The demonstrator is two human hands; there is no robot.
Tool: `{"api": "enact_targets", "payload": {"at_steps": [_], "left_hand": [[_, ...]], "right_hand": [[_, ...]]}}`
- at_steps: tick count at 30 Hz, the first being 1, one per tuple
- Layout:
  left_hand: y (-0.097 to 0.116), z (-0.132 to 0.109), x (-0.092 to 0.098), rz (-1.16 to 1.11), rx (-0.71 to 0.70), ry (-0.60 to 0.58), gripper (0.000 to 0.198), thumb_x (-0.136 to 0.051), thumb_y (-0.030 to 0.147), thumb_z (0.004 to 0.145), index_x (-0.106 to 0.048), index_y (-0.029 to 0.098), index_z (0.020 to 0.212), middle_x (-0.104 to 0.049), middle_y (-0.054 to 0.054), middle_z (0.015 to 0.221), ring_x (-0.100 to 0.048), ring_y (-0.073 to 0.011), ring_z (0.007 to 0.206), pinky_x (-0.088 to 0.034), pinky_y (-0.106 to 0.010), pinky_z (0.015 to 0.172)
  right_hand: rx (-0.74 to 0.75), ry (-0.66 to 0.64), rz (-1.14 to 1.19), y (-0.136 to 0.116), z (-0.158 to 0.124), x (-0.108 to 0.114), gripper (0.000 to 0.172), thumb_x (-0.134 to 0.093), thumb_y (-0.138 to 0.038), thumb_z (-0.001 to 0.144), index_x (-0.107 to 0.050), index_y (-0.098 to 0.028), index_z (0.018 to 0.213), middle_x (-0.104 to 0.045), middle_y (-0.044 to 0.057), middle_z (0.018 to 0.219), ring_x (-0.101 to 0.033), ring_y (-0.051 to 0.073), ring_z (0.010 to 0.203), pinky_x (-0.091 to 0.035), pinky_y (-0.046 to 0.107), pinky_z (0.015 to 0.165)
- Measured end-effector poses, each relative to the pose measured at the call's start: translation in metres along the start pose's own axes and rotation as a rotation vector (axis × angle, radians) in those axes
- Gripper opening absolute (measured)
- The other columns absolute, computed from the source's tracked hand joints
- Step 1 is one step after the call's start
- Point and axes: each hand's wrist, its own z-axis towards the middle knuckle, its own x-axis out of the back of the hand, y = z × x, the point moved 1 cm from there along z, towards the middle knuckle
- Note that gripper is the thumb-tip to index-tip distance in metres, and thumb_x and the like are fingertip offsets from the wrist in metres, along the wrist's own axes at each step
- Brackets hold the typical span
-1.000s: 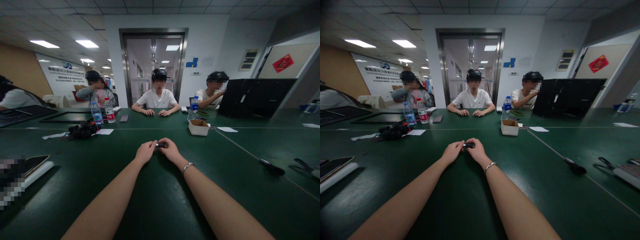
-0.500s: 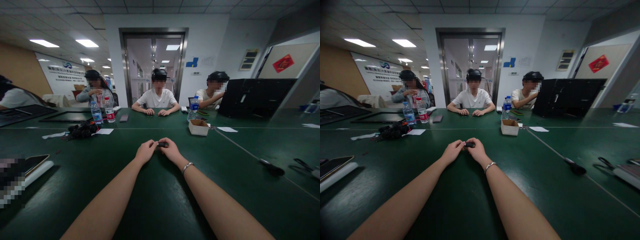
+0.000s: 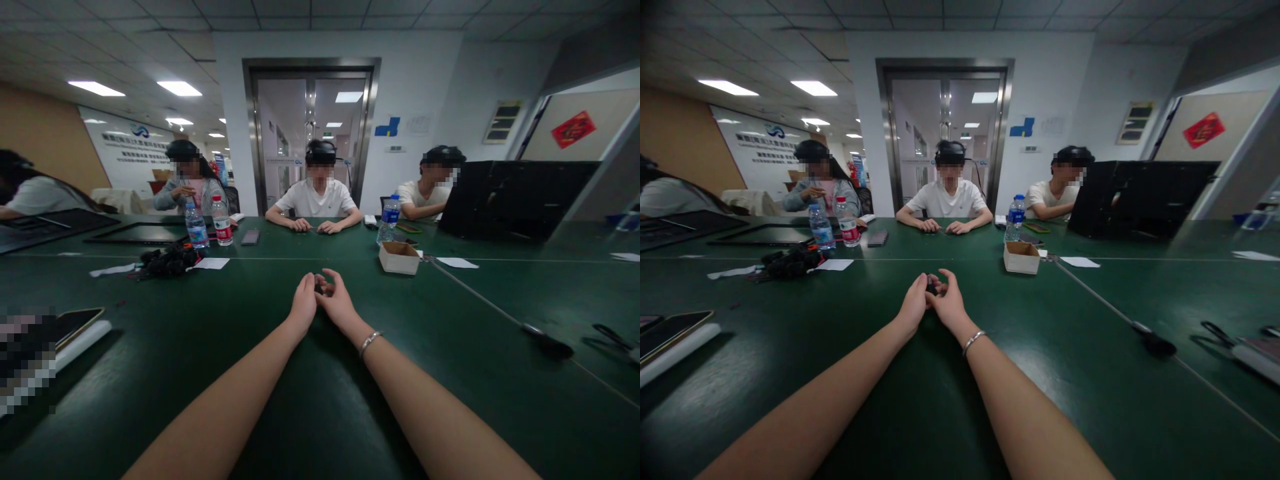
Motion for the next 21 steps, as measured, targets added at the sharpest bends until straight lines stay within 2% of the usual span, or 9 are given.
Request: {"api": "enact_targets", "payload": {"at_steps": [3,5,7,10,12,15,18,20,21], "left_hand": [[-0.003,0.001,0.005,0.195,-0.108,0.109,0.034,-0.030,0.044,0.093,-0.052,0.019,0.087,-0.059,-0.004,0.083,-0.058,-0.0134,0.074,-0.045,-0.024,0.064],[0.000,0.003,0.016,0.393,-0.181,0.181,0.034,-0.026,0.044,0.093,-0.049,0.020,0.087,-0.057,-0.003,0.080,-0.057,-0.0140,0.073,-0.045,-0.026,0.066],[0.007,0.005,0.033,0.611,-0.216,0.201,0.035,-0.024,0.045,0.093,-0.048,0.020,0.091,-0.057,-0.003,0.080,-0.057,-0.0153,0.072,-0.044,-0.028,0.067],[0.025,0.004,0.069,0.947,-0.166,0.181,0.041,-0.019,0.047,0.093,-0.048,0.020,0.095,-0.059,-0.005,0.085,-0.059,-0.0176,0.074,-0.043,-0.030,0.067],[0.038,0.000,0.101,1.194,-0.156,0.099,0.045,-0.016,0.046,0.093,-0.051,0.018,0.093,-0.059,-0.008,0.092,-0.060,-0.0185,0.079,-0.044,-0.030,0.068],[0.058,-0.015,0.161,1.591,-0.177,0.025,0.044,-0.017,0.037,0.093,-0.054,0.015,0.094,-0.058,-0.011,0.099,-0.060,-0.0205,0.080,-0.043,-0.032,0.069],[0.075,-0.040,0.233,1.789,-0.138,0.065,0.045,-0.016,0.038,0.092,-0.053,0.012,0.094,-0.060,-0.013,0.093,-0.061,-0.0225,0.075,-0.042,-0.031,0.063],[0.082,-0.060,0.279,1.836,-0.106,0.064,0.043,-0.017,0.037,0.092,-0.052,0.012,0.093,-0.061,-0.012,0.091,-0.062,-0.0231,0.074,-0.040,-0.031,0.063],[0.085,-0.070,0.300,1.860,-0.081,0.112,0.041,-0.019,0.038,0.092,-0.052,0.013,0.091,-0.062,-0.012,0.089,-0.061,-0.0241,0.074,-0.040,-0.031,0.063]], "right_hand": [[0.002,-0.073,-0.050,0.000,-0.005,-0.006,0.073,-0.066,-0.020,0.067,-0.029,-0.026,0.131,-0.057,-0.005,0.080,-0.060,0.012,0.074,-0.050,0.027,0.071],[-0.006,-0.152,-0.073,0.000,-0.009,-0.009,0.074,-0.061,-0.026,0.074,-0.021,-0.027,0.136,-0.058,-0.003,0.087,-0.061,0.011,0.068,-0.051,0.028,0.068],[-0.022,-0.196,-0.130,-0.002,-0.011,-0.009,0.069,-0.054,-0.033,0.081,-0.016,-0.028,0.139,-0.057,0.000,0.095,-0.061,0.010,0.061,-0.051,0.028,0.063],[0.025,-0.224,-0.391,-0.011,-0.010,0.010,0.061,-0.052,-0.036,0.084,-0.026,-0.029,0.138,-0.054,0.005,0.108,-0.062,0.011,0.066,-0.051,0.028,0.065],[0.127,-0.237,-0.663,-0.022,-0.008,0.039,0.057,-0.056,-0.035,0.083,-0.035,-0.031,0.136,-0.051,0.008,0.117,-0.062,0.013,0.077,-0.051,0.030,0.073],[0.209,-0.091,-1.097,-0.042,-0.012,0.106,0.047,-0.052,-0.032,0.085,-0.044,-0.027,0.132,-0.053,0.010,0.118,-0.057,0.021,0.099,-0.046,0.036,0.088],[0.042,0.110,-1.524,-0.056,-0.033,0.186,0.043,-0.045,-0.037,0.088,-0.052,-0.022,0.127,-0.054,0.016,0.118,-0.052,0.032,0.105,-0.043,0.046,0.085],[-0.107,0.188,-1.695,-0.061,-0.055,0.234,0.046,-0.039,-0.044,0.089,-0.055,-0.021,0.125,-0.053,0.019,0.120,-0.049,0.037,0.106,-0.041,0.049,0.081],[-0.173,0.219,-1.745,-0.063,-0.066,0.255,0.048,-0.036,-0.046,0.090,-0.055,-0.020,0.126,-0.052,0.020,0.120,-0.048,0.038,0.106,-0.040,0.050,0.081]]}}
